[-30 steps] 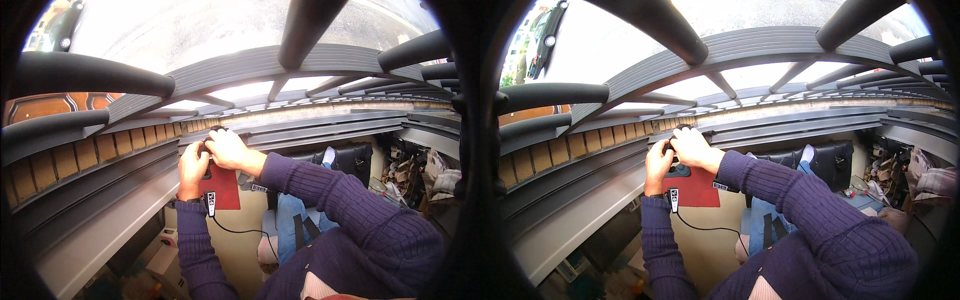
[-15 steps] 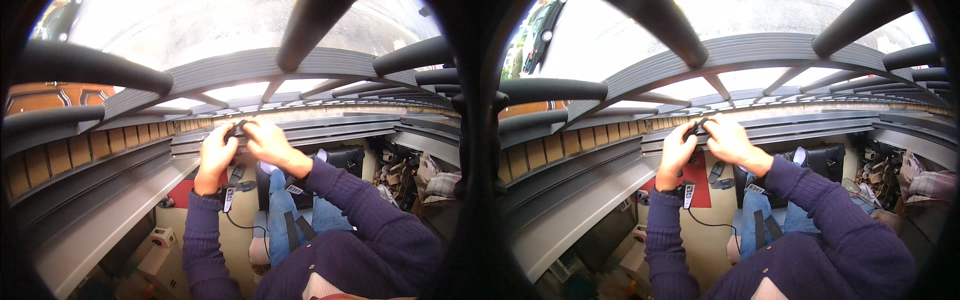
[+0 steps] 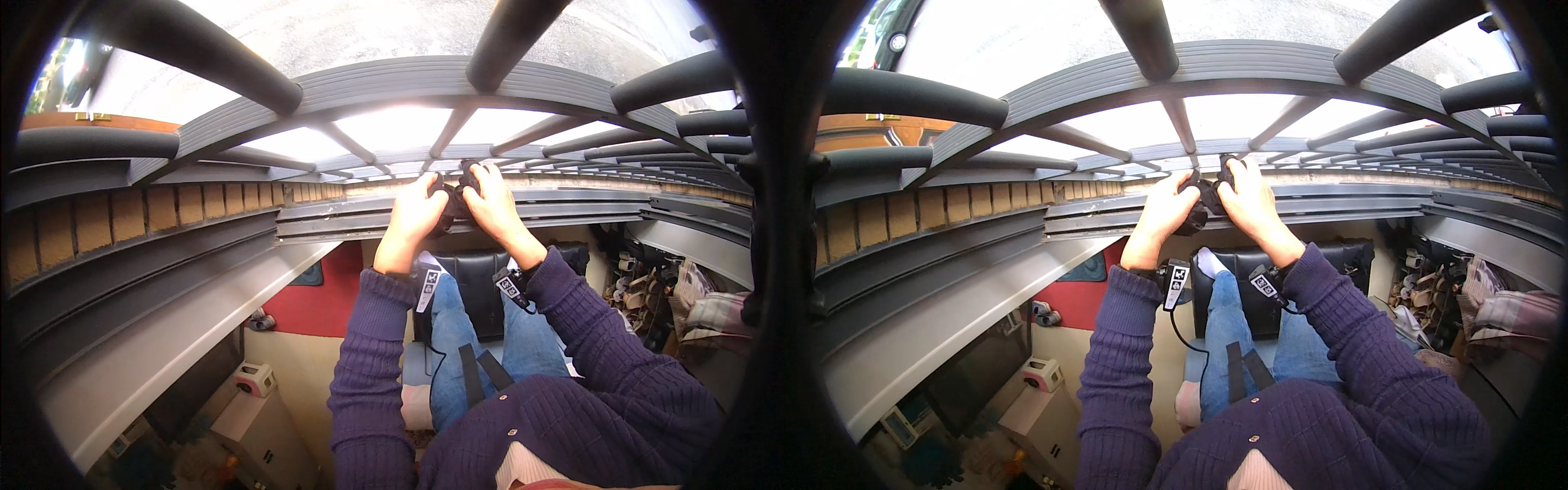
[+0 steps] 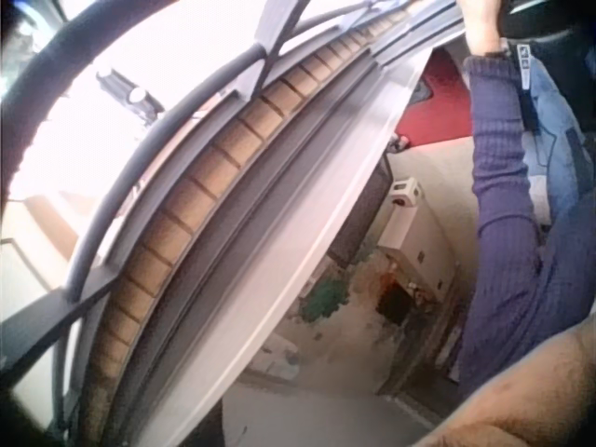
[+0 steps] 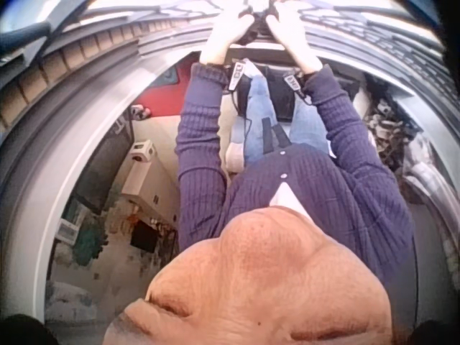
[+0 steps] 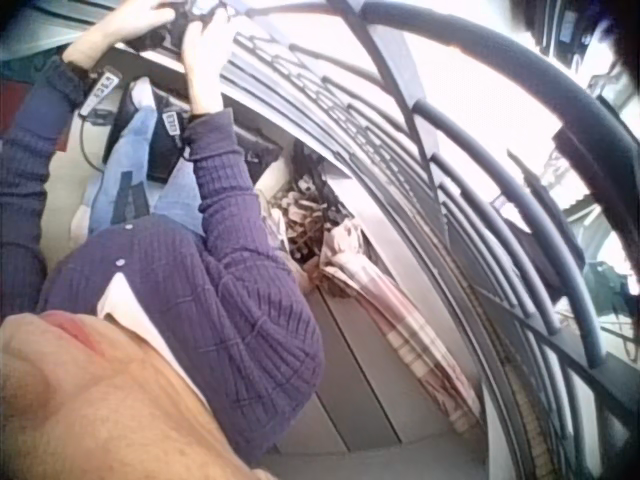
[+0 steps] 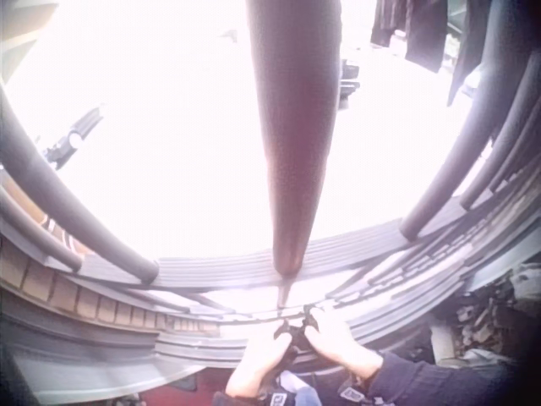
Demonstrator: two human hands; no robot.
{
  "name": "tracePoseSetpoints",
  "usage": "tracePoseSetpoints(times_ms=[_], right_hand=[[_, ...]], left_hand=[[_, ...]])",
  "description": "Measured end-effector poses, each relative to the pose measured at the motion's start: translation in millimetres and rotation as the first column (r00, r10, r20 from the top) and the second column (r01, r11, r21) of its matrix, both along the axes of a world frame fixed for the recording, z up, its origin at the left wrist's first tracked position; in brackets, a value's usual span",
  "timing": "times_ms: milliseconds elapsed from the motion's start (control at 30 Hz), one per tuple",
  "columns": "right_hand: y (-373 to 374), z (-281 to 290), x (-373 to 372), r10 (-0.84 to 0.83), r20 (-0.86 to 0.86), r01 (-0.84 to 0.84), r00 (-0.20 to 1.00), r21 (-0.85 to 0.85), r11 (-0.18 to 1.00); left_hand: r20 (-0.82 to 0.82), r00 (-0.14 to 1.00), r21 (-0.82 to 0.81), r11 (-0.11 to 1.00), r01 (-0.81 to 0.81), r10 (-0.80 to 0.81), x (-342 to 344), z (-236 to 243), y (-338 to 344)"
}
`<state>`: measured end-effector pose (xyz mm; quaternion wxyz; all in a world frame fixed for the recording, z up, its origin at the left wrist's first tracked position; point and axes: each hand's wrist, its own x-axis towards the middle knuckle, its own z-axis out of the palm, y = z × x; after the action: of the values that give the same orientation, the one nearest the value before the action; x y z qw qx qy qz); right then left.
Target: The person installs a long metal frame into a curved window opening. They align the frame along the top edge, press it into place, and adjust its position repeatedly to fit the curved structure.
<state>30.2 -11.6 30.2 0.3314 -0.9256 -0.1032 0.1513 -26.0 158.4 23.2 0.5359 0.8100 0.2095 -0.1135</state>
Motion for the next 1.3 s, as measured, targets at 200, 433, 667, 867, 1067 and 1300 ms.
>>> tracePoseSetpoints(times_ms=[200,433,667,867,1067,1300], right_hand=[[-3,6,6,0.222,0.063,-0.227,0.973,0.072,0.971],[-1,4,21,0.181,-0.079,-0.196,0.980,-0.270,0.943],[4,28,21,0.256,-0.083,-0.269,0.963,-0.336,0.903],[7,24,13,0.406,-0.138,-0.390,0.903,0.129,0.912],[21,42,-11,0.447,-0.028,-0.446,0.894,0.034,0.895],[53,39,-45,0.564,-0.050,-0.563,0.824,0.028,0.826]], left_hand=[[-0.180,0.967,-0.622,0.740,-0.255,0.182,18,-15,-8],[-0.225,0.924,-0.718,0.588,-0.372,0.309,5,-7,-14],[-0.141,0.938,-0.743,0.593,-0.311,0.316,3,-5,-25],[-0.120,0.992,-0.406,0.909,-0.093,0.047,-14,11,-13],[0.188,0.924,0.179,0.913,-0.366,0.334,-110,27,55],[-0.010,0.927,0.700,0.665,-0.262,0.375,-134,45,154]])
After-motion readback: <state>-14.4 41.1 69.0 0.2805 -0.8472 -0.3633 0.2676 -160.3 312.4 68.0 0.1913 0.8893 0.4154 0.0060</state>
